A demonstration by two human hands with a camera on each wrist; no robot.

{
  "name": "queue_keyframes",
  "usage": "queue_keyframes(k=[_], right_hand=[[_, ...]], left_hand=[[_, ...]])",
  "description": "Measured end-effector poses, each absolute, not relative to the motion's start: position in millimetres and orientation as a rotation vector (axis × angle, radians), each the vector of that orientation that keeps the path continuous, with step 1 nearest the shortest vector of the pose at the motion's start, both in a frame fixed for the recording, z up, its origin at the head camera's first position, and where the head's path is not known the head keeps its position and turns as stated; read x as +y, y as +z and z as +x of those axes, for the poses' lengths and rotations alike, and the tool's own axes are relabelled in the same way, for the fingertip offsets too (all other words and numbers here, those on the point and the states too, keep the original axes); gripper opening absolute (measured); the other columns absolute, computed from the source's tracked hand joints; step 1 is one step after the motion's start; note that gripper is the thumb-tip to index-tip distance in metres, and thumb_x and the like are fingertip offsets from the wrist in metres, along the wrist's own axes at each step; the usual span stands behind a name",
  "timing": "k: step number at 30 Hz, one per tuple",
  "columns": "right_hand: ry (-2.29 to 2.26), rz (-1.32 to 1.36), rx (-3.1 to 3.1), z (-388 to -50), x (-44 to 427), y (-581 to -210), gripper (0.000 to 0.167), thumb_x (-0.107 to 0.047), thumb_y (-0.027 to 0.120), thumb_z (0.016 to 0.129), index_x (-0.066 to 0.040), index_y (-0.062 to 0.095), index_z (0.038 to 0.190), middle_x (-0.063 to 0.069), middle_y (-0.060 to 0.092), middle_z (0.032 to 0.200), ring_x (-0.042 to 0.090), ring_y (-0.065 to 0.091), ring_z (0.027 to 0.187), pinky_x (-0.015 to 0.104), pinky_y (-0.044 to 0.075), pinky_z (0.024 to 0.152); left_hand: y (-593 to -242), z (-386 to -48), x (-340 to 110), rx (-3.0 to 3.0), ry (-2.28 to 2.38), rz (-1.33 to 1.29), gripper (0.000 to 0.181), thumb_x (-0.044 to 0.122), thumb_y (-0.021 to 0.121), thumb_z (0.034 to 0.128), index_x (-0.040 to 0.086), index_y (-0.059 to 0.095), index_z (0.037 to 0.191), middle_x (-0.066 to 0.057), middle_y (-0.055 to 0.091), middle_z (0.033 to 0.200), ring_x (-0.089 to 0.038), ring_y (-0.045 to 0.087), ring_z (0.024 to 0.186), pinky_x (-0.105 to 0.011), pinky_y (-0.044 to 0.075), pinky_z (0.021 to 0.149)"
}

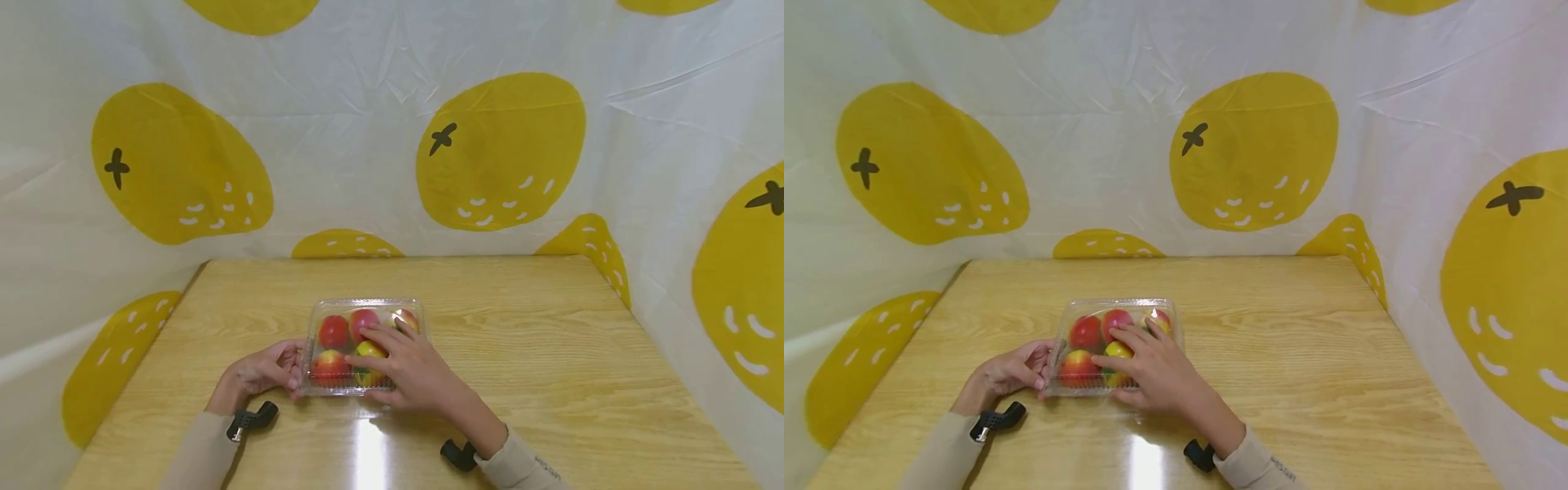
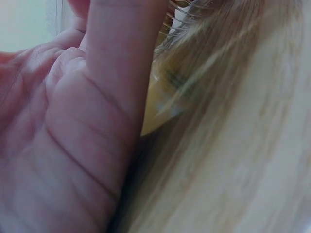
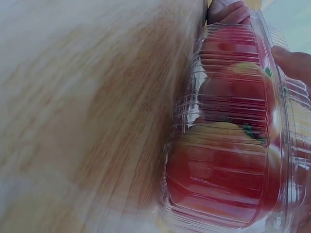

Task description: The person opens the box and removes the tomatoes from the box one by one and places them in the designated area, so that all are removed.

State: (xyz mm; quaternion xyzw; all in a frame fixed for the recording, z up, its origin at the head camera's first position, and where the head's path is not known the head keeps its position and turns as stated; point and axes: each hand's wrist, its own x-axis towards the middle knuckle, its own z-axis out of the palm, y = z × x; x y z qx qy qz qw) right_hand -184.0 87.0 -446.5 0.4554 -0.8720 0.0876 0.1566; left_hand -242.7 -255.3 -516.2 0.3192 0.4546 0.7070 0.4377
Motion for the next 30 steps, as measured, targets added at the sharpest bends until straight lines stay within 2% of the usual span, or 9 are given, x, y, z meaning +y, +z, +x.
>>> queue_keyframes(k=[5,12,16,19,22,30], right_hand=[[0.260,1.313,-2.492,-186.8,87.1,-445.7,0.062,-0.057,0.072,0.089,-0.043,0.055,0.147,0.009,0.048,0.160,0.030,0.043,0.149,0.061,0.034,0.122],[0.234,1.308,-2.477,-188.3,87.8,-444.7,0.060,-0.058,0.070,0.090,-0.042,0.055,0.147,0.010,0.048,0.159,0.032,0.045,0.148,0.062,0.034,0.121],[0.224,1.308,-2.476,-188.3,88.7,-445.8,0.060,-0.059,0.070,0.090,-0.042,0.056,0.146,0.010,0.050,0.158,0.032,0.046,0.147,0.062,0.036,0.121],[0.227,1.304,-2.482,-187.9,89.8,-447.1,0.059,-0.059,0.070,0.090,-0.042,0.057,0.145,0.010,0.051,0.157,0.032,0.047,0.147,0.062,0.037,0.120],[0.234,1.305,-2.489,-187.8,90.1,-447.8,0.059,-0.059,0.070,0.090,-0.042,0.057,0.145,0.010,0.051,0.157,0.031,0.047,0.147,0.062,0.037,0.120],[0.239,1.293,-2.489,-189.0,86.8,-447.5,0.059,-0.058,0.071,0.090,-0.042,0.057,0.145,0.009,0.051,0.157,0.030,0.046,0.147,0.061,0.035,0.121]], left_hand=[[-514.1,-243.1,-256.7,1.159,1.753,0.765,0.062,-0.013,0.062,0.0859,0.005,0.047,0.144,-0.002,0.077,0.103,-0.013,0.077,0.085,-0.031,0.064,0.078],[-514.4,-240.5,-255.5,1.168,1.800,0.745,0.060,-0.012,0.059,0.0856,0.006,0.050,0.143,0.001,0.075,0.096,-0.011,0.074,0.081,-0.030,0.064,0.075],[-514.8,-238.6,-254.8,1.145,1.819,0.724,0.069,-0.014,0.057,0.0869,0.007,0.042,0.150,-0.001,0.076,0.101,-0.014,0.075,0.083,-0.030,0.064,0.075],[-515.0,-237.9,-254.4,1.140,1.818,0.716,0.079,-0.014,0.060,0.0873,0.006,0.030,0.158,-0.006,0.076,0.110,-0.016,0.077,0.085,-0.030,0.064,0.075],[-515.3,-237.5,-254.9,1.166,1.813,0.718,0.085,-0.014,0.063,0.0862,0.005,0.025,0.160,-0.008,0.075,0.114,-0.017,0.078,0.088,-0.033,0.065,0.078],[-514.9,-238.1,-257.1,1.150,1.819,0.711,0.084,-0.014,0.057,0.0872,0.010,0.025,0.161,-0.001,0.075,0.105,-0.012,0.074,0.084,-0.030,0.064,0.078]])
